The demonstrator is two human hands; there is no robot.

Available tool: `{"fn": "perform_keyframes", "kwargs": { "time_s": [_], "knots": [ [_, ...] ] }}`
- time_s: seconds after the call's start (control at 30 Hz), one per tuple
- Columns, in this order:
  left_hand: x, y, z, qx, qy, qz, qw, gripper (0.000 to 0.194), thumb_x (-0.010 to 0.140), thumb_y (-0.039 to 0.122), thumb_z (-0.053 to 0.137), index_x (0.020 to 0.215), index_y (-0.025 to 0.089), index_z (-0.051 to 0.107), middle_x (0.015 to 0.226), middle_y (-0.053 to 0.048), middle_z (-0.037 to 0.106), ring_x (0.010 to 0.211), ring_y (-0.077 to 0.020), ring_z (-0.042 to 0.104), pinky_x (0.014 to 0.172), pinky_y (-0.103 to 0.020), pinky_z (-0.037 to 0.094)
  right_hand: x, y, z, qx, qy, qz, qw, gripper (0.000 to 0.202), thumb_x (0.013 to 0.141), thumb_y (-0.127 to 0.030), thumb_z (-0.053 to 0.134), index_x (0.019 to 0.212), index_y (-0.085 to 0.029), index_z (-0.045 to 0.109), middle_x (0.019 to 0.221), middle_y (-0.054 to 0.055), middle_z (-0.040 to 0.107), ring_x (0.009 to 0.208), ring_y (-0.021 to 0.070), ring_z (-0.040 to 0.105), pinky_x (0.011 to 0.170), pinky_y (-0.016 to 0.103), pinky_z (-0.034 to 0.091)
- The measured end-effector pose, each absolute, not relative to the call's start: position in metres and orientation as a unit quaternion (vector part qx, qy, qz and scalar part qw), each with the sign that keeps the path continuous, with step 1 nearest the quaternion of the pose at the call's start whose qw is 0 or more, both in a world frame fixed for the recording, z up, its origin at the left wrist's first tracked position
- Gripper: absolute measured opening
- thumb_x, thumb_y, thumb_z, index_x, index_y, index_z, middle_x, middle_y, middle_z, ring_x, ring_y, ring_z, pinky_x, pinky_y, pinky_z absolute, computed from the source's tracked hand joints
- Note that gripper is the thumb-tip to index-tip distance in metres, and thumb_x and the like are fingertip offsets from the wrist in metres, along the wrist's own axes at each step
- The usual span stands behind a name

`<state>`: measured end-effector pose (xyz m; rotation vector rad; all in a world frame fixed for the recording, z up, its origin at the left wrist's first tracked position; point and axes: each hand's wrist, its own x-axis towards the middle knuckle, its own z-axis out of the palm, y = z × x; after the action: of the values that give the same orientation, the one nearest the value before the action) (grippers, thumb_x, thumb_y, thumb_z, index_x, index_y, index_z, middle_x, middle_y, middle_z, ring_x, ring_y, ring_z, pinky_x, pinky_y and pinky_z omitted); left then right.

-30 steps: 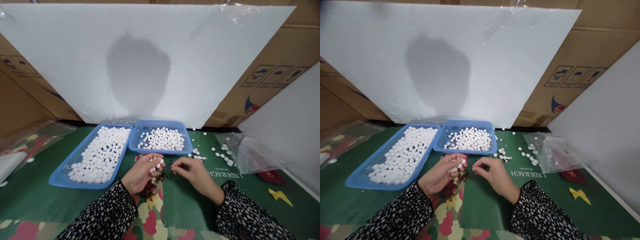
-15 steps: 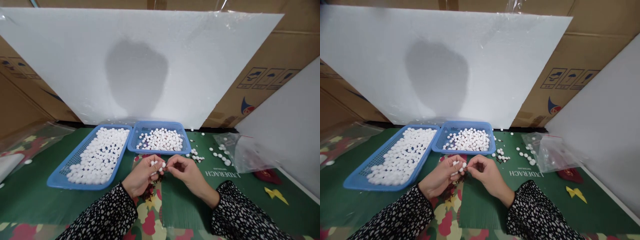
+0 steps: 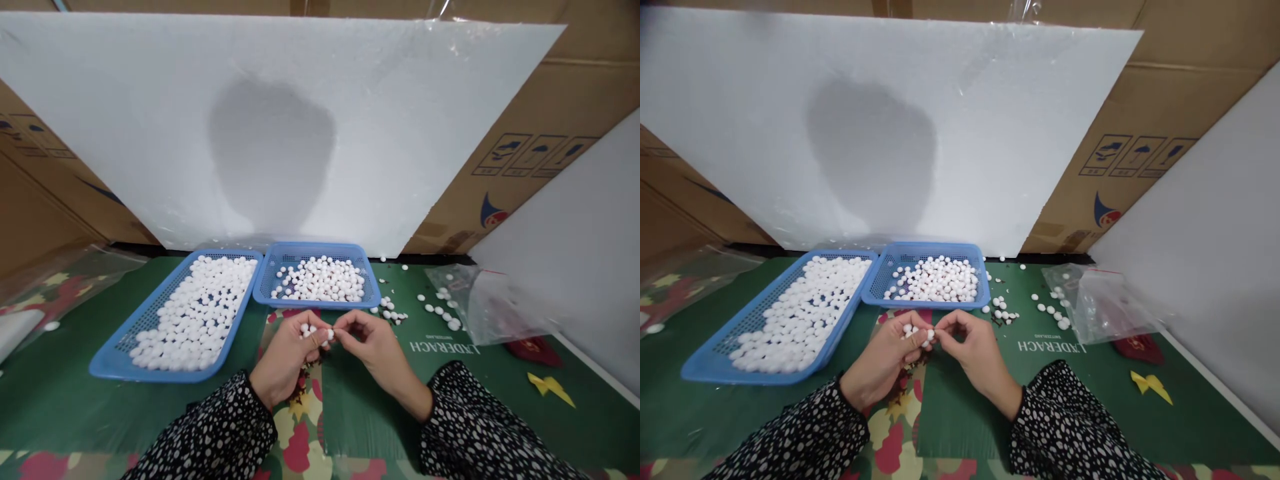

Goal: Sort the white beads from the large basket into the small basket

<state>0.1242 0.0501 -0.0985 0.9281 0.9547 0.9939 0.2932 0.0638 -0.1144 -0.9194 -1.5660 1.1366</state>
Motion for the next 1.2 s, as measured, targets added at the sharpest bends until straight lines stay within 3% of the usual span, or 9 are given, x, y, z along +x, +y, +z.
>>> {"fn": "perform_keyframes", "kwargs": {
  "time_s": [0.3, 0.5, 0.93, 1.07, 1.2],
  "knots": [
    [0.128, 0.05, -0.093, 0.37, 0.429, 0.483, 0.668, 0.031, 0.081, 0.04, 0.07, 0.079, 0.014, 0.054, 0.069, 0.002, 0.055, 0.054, -0.0047, 0.036, 0.049, -0.017, 0.024, 0.292, 0.06, -0.111, -0.358, -0.65, 0.465, 0.482, 0.011, 0.092, -0.023, 0.062, 0.101, -0.021, 0.069, 0.095, 0.003, 0.07, 0.085, 0.0193, 0.065, 0.077, 0.029, 0.05],
    [0.128, 0.05, -0.094, 0.394, 0.437, 0.469, 0.659, 0.029, 0.081, 0.038, 0.07, 0.081, 0.014, 0.055, 0.065, 0.003, 0.055, 0.05, -0.0036, 0.032, 0.048, -0.018, 0.02, 0.293, 0.062, -0.113, -0.378, -0.638, 0.457, 0.491, 0.007, 0.089, -0.024, 0.067, 0.085, -0.021, 0.07, 0.08, 0.001, 0.069, 0.073, 0.018, 0.063, 0.068, 0.026, 0.048],
    [0.129, 0.048, -0.101, 0.456, 0.468, 0.48, 0.585, 0.022, 0.081, 0.034, 0.069, 0.078, 0.015, 0.057, 0.059, 0.005, 0.051, 0.051, -0.0064, 0.035, 0.05, -0.019, 0.024, 0.29, 0.057, -0.109, -0.404, -0.656, 0.423, 0.477, 0.014, 0.09, -0.027, 0.065, 0.079, -0.019, 0.064, 0.075, 0.001, 0.066, 0.068, 0.0183, 0.06, 0.063, 0.027, 0.047],
    [0.126, 0.049, -0.099, 0.461, 0.457, 0.463, 0.603, 0.023, 0.082, 0.035, 0.069, 0.078, 0.015, 0.057, 0.06, 0.004, 0.052, 0.051, -0.0061, 0.033, 0.049, -0.019, 0.023, 0.292, 0.061, -0.108, -0.362, -0.672, 0.428, 0.483, 0.006, 0.091, -0.025, 0.065, 0.096, -0.021, 0.065, 0.084, 0.001, 0.065, 0.077, 0.0188, 0.062, 0.069, 0.029, 0.049],
    [0.123, 0.051, -0.095, 0.433, 0.43, 0.453, 0.65, 0.028, 0.084, 0.039, 0.066, 0.078, 0.015, 0.053, 0.065, 0.002, 0.055, 0.051, -0.0055, 0.033, 0.049, -0.019, 0.023, 0.296, 0.064, -0.099, -0.324, -0.749, 0.358, 0.454, 0.016, 0.097, -0.022, 0.059, 0.108, -0.027, 0.07, 0.095, 0.002, 0.065, 0.086, 0.0195, 0.062, 0.077, 0.032, 0.049]
  ]
}}
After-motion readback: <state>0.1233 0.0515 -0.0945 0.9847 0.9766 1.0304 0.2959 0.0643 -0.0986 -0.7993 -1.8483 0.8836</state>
